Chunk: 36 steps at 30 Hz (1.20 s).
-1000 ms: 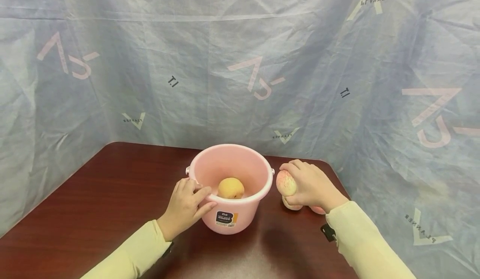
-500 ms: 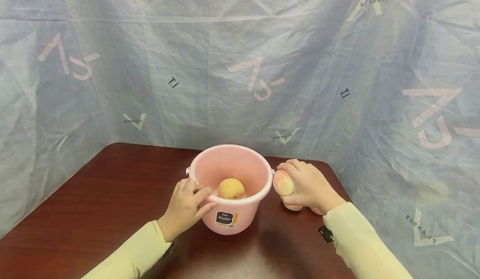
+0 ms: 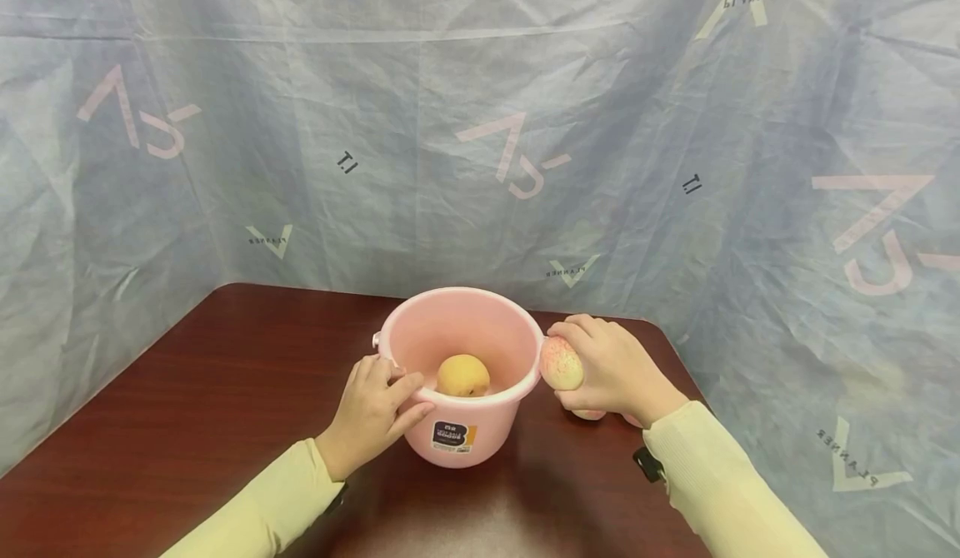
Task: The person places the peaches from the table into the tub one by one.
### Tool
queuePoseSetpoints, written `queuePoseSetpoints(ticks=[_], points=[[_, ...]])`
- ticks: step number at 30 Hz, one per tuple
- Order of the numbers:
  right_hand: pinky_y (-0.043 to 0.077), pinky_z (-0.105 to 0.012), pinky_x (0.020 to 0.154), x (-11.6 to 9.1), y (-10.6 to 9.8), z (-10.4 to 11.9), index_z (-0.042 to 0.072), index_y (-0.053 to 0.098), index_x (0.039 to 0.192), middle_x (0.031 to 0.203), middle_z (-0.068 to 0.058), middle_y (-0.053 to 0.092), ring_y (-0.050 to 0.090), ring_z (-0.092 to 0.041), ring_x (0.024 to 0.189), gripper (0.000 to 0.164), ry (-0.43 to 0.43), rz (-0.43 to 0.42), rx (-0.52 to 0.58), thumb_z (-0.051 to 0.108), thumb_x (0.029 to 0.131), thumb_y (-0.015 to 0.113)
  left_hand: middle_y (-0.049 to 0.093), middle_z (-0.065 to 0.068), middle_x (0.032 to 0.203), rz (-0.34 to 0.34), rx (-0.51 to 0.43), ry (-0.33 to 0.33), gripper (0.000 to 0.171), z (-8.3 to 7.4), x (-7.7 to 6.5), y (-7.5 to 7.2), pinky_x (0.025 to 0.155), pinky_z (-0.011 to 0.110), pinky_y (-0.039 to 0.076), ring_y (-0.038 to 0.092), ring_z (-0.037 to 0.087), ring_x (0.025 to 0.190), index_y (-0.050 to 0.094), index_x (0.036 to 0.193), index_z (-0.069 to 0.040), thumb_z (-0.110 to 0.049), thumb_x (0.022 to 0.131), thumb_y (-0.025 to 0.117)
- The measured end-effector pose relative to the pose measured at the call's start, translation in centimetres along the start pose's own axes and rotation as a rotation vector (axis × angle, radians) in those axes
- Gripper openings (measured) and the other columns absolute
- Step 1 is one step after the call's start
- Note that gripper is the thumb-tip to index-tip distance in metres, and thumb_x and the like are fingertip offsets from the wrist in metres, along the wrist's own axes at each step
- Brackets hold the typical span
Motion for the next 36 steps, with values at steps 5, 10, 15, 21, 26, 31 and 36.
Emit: queuePoseSetpoints(ticks=[5,10,15,21,26,31,36], points=[[0.048,-0.041,0.065,0.0,0.0,0.0,0.009,0.062,0.104,0.099,-0.003,0.061,0.060,-0.019,0.080,0.060,-0.001,-0.002,-0.001,0.026,0.048,0.077,0.046,0.006,0.080,0.007,-0.003,-0.005,0.055,-0.1,0.1,0.0,0.070,0.041,0.039,0.043,0.025,0.072,0.066,0.091,-0.011,-0.053,0.100,0.032],[0.047,-0.041,0.065,0.3,-0.2,0.2,0.009,0.062,0.105,0.101,-0.003,0.061,0.059,-0.018,0.082,0.058,0.011,0.006,0.002,0.024,0.050,0.076,0.046,0.006,0.079,-0.005,-0.002,0.000,0.054,0.0,-0.1,0.2,0.070,0.041,0.039,0.043,0.024,0.072,0.066,0.091,-0.011,-0.052,0.100,0.032],[0.047,-0.041,0.064,0.7,-0.4,0.4,0.010,0.062,0.106,0.102,-0.003,0.061,0.059,-0.020,0.078,0.058,0.014,0.004,0.010,0.023,0.051,0.075,0.046,0.007,0.079,-0.021,0.001,0.010,0.053,0.0,-0.1,0.3,0.070,0.041,0.039,0.042,0.024,0.072,0.065,0.091,-0.011,-0.051,0.100,0.033],[0.047,-0.040,0.064,1.0,-0.4,0.5,0.010,0.063,0.107,0.102,-0.003,0.061,0.059,-0.021,0.077,0.060,0.010,0.001,0.018,0.024,0.051,0.077,0.046,0.006,0.080,0.000,0.004,-0.002,0.053,-0.1,-0.1,0.2,0.071,0.041,0.039,0.043,0.024,0.072,0.066,0.092,-0.011,-0.051,0.100,0.032],[0.048,-0.040,0.064,1.0,-0.2,0.6,0.010,0.063,0.106,0.101,-0.003,0.061,0.059,-0.021,0.077,0.059,0.004,-0.001,0.022,0.024,0.051,0.079,0.046,0.006,0.080,0.009,0.004,-0.005,0.053,-0.3,-0.2,0.2,0.072,0.041,0.039,0.043,0.024,0.073,0.066,0.092,-0.012,-0.051,0.101,0.031],[0.048,-0.040,0.064,1.4,-0.1,0.6,0.011,0.063,0.105,0.100,-0.002,0.061,0.059,-0.021,0.076,0.058,-0.017,-0.017,0.020,0.025,0.051,0.080,0.046,0.006,0.080,0.005,0.005,-0.006,0.053,-0.3,-0.2,0.3,0.072,0.041,0.039,0.043,0.024,0.073,0.066,0.092,-0.012,-0.051,0.100,0.031],[0.049,-0.040,0.065,1.9,0.1,0.8,0.011,0.063,0.105,0.100,-0.001,0.061,0.060,-0.022,0.077,0.059,-0.034,-0.026,0.032,0.026,0.050,0.081,0.046,0.006,0.080,-0.006,0.008,-0.005,0.053,-0.2,-0.2,0.4,0.071,0.041,0.039,0.043,0.024,0.072,0.066,0.092,-0.012,-0.052,0.100,0.031]])
Point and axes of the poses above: each hand's wrist, its own x-axis towards the middle knuckle, its own y-axis out of the palm, z = x × y, the point moved 1 cm from there along x, towards the middle knuckle
